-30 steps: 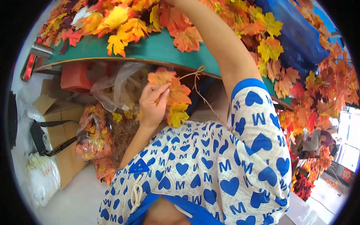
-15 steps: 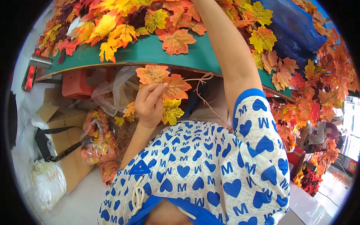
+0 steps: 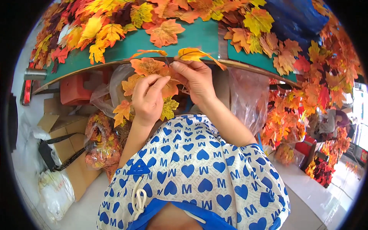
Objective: The person attaches individual artificial maple leaves onto plastic branch stems by hand.
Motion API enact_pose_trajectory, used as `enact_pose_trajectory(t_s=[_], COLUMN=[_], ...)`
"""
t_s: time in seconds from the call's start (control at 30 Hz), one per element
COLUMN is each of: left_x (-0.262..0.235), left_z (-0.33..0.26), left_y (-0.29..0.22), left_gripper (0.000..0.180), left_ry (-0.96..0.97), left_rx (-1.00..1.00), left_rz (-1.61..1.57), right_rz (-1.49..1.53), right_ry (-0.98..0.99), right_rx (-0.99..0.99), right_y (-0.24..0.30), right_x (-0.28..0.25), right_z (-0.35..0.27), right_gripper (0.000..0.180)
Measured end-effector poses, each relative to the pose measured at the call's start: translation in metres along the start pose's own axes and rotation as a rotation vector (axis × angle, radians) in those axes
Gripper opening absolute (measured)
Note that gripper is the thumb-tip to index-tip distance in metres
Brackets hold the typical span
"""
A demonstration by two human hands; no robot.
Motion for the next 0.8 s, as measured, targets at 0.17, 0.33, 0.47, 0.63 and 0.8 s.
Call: enact_pose_trajectory(t_s=[0.17,0.33,0.47,0.63,0.8], left_x=[0.013,0.016,0.019,0.017,0.024], left_z=[-0.005,-0.010,-0.011,-0.005,-0.011], left_y=[-0.008,-0.008,-0.011,-0.014,0.015], left_gripper=[0.033,0.035,0.035,0.032,0.019], left_ry=[0.014,0.022,0.026,0.035,0.011], left_rx=[0.006,-0.085,-0.069,-0.062,-0.475], left_rz=[-0.047,-0.058,-0.056,-0.042,-0.320], right_rz=[0.108,0.235,0.243,0.222,-0.019], right_ry=[-0.021,-0.079,-0.064,-0.086,-0.084], right_rx=[0.144,0.183,0.191,0.175,-0.343], right_y=[-0.016,-0.017,-0.019,-0.016,0.020], right_x=[-0.008,-0.016,-0.019,-0.017,-0.030], right_z=[-0.018,-0.021,-0.023,-0.024,-0.012], right_gripper=[0.023,0.019,0.018,0.018,0.013])
Point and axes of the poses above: each hand's wrist, its own z-axis towards the middle knuckle, its own x-axis out of the palm, y = z × x, the point moved 6 cm from there along z, towards the middle knuckle, and after that the axes turned 6 degrees about -x, right-handed, at the moved point
